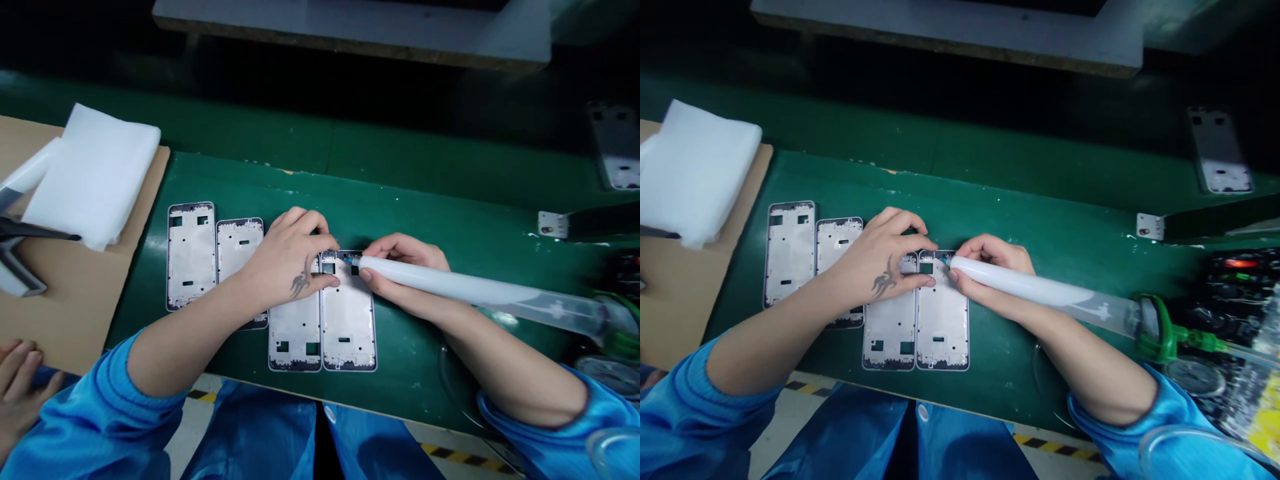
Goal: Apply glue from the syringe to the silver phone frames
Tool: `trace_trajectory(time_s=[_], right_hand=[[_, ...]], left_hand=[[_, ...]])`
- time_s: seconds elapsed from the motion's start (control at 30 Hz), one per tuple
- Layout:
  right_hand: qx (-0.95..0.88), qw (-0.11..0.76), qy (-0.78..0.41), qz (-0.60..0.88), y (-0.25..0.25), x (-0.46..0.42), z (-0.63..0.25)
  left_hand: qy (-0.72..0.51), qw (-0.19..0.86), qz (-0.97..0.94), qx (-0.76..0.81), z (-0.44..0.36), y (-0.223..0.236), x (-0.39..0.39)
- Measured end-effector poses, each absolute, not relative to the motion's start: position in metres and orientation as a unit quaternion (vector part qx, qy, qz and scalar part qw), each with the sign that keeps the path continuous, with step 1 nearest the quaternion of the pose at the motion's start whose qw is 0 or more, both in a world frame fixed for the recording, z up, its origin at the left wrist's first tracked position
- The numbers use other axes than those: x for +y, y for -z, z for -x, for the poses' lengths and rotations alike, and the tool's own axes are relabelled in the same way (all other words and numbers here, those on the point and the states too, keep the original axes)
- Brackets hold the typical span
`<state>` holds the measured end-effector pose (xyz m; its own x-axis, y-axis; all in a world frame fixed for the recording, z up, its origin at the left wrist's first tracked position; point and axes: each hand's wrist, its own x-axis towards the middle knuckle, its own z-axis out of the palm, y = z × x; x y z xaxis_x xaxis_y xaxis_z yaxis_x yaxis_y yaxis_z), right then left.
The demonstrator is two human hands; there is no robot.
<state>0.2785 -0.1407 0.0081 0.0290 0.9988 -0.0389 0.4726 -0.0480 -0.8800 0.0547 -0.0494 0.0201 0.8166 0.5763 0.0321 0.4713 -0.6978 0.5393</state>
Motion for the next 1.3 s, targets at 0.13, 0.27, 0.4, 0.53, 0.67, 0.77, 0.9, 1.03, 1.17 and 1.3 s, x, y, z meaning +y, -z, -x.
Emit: trace_trajectory(time_s=[0.13,0.27,0.4,0.53,0.67,0.77,0.9,1.03,1.17,1.3], right_hand=[[-0.59,0.356,-0.371,0.623,-0.0087,-0.1402,-0.2786],[-0.586,0.356,-0.368,0.628,-0.0095,-0.1406,-0.2786],[-0.587,0.356,-0.362,0.63,-0.0087,-0.1412,-0.2794],[-0.584,0.357,-0.361,0.634,-0.0078,-0.1413,-0.2802],[-0.585,0.354,-0.355,0.637,-0.0078,-0.142,-0.2804],[-0.589,0.352,-0.348,0.639,-0.0084,-0.143,-0.2804],[-0.59,0.354,-0.342,0.64,-0.0093,-0.144,-0.2803],[-0.588,0.353,-0.34,0.643,-0.0093,-0.1443,-0.2804],[-0.588,0.36,-0.342,0.638,-0.0089,-0.1443,-0.2809],[-0.587,0.359,-0.339,0.642,-0.0089,-0.1441,-0.2811]], left_hand=[[-0.093,0.265,-0.915,0.289,-0.0549,-0.0211,-0.0491],[-0.095,0.267,-0.914,0.29,-0.055,-0.0211,-0.0495],[-0.097,0.263,-0.916,0.286,-0.0548,-0.0196,-0.0498],[-0.105,0.259,-0.917,0.286,-0.0551,-0.0181,-0.0497],[-0.107,0.256,-0.918,0.282,-0.0548,-0.0176,-0.0497],[-0.109,0.255,-0.919,0.28,-0.0544,-0.0175,-0.0499],[-0.109,0.253,-0.92,0.28,-0.0544,-0.0167,-0.0498],[-0.11,0.253,-0.92,0.279,-0.0545,-0.0163,-0.0492],[-0.106,0.258,-0.919,0.28,-0.0546,-0.0172,-0.0488],[-0.104,0.252,-0.92,0.282,-0.0543,-0.0171,-0.0489]])
